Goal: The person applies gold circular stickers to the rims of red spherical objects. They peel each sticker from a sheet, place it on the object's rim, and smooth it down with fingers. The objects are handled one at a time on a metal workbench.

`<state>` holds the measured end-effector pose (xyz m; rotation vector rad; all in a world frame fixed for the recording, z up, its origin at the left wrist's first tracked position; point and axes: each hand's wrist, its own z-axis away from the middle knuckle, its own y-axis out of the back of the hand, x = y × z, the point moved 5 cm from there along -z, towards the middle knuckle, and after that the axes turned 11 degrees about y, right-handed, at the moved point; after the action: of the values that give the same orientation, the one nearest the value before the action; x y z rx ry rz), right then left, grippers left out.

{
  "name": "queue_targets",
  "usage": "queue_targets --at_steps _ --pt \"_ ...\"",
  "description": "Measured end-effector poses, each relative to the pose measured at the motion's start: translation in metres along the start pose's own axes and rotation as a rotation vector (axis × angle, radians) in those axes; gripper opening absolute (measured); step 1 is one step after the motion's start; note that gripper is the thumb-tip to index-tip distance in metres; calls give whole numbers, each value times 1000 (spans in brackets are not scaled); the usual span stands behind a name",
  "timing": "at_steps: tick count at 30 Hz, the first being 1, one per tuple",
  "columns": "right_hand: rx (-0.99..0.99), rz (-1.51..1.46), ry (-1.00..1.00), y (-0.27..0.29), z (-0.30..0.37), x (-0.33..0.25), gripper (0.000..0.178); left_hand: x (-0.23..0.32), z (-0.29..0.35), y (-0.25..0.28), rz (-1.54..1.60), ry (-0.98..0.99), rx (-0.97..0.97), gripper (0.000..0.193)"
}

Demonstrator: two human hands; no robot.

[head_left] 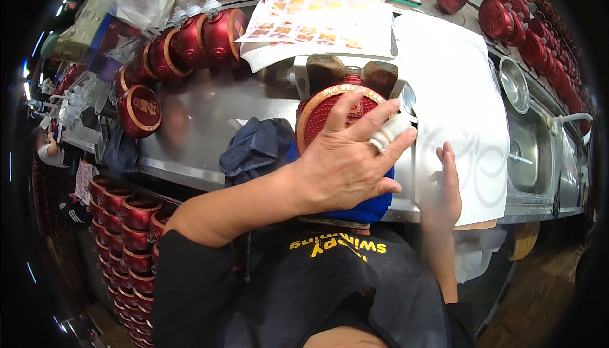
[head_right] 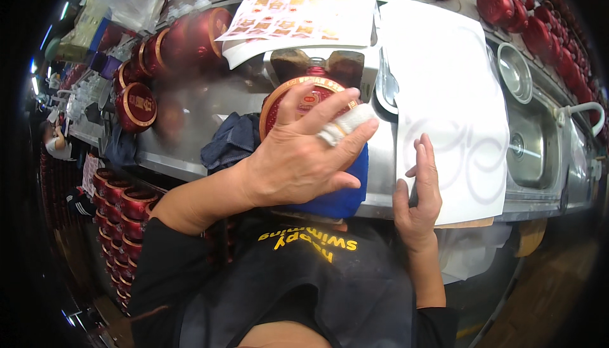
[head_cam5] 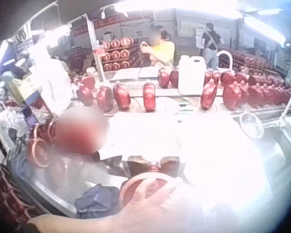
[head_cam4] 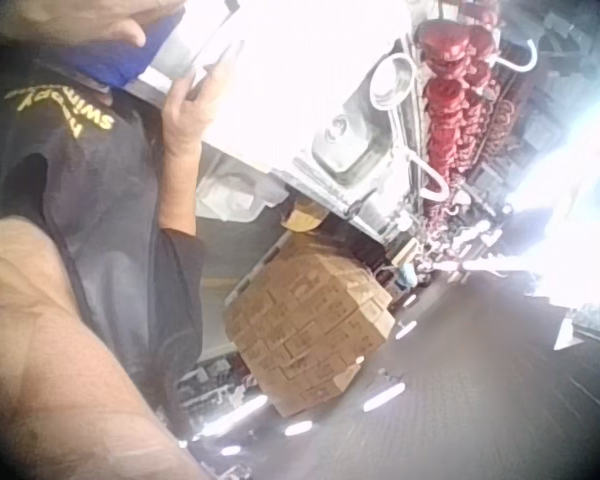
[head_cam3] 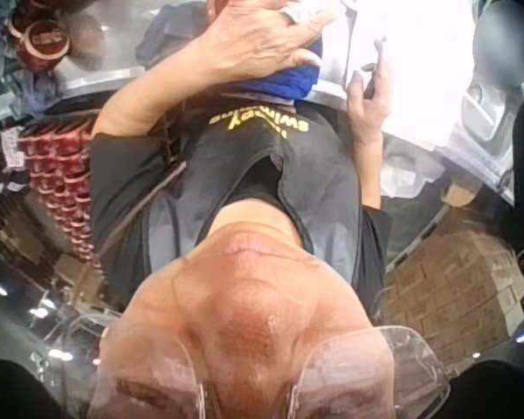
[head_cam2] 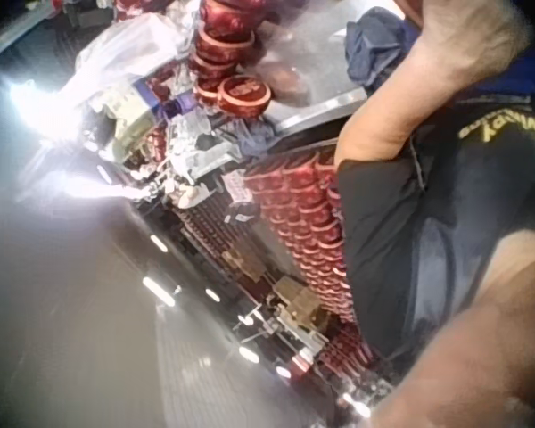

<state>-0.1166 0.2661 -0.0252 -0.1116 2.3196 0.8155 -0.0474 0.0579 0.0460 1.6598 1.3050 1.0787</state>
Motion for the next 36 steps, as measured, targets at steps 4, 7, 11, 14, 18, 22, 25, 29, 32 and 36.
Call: queue_targets --at_steps 4,7,11,14,18,22,25,29,32,36 --pt "42 -41 -32 8 6 2 70 -42 23 24 -125 210 90 68" --pt "33 -72 9 9 8 3 70 -57 28 26 -93 226 53 65" --pt "44 -103 17 10 9 4 66 -47 12 22 -94 110 98 59" --pt "88 -162 7 10 11 3 63 -35 -7 19 -116 -9 96 55" --pt "163 -300 -140 14 17 5 61 -17 -22 4 -125 -152 -23 53" --pt "225 -429 -340 22 19 9 44 10 3 -10 -96 -228 -63 54" --pt "249 -430 -383 18 10 7 26 25 40 -20 -177 -225 -33 54" --pt "-22 -318 -29 -17 -22 -16 20 21 89 -27 -203 0 55 58" --pt "-89 -259 111 -34 -40 -21 24 12 121 -24 -225 201 195 62" --pt "-89 -313 17 -34 -58 3 30 -7 134 -29 -58 416 254 74"
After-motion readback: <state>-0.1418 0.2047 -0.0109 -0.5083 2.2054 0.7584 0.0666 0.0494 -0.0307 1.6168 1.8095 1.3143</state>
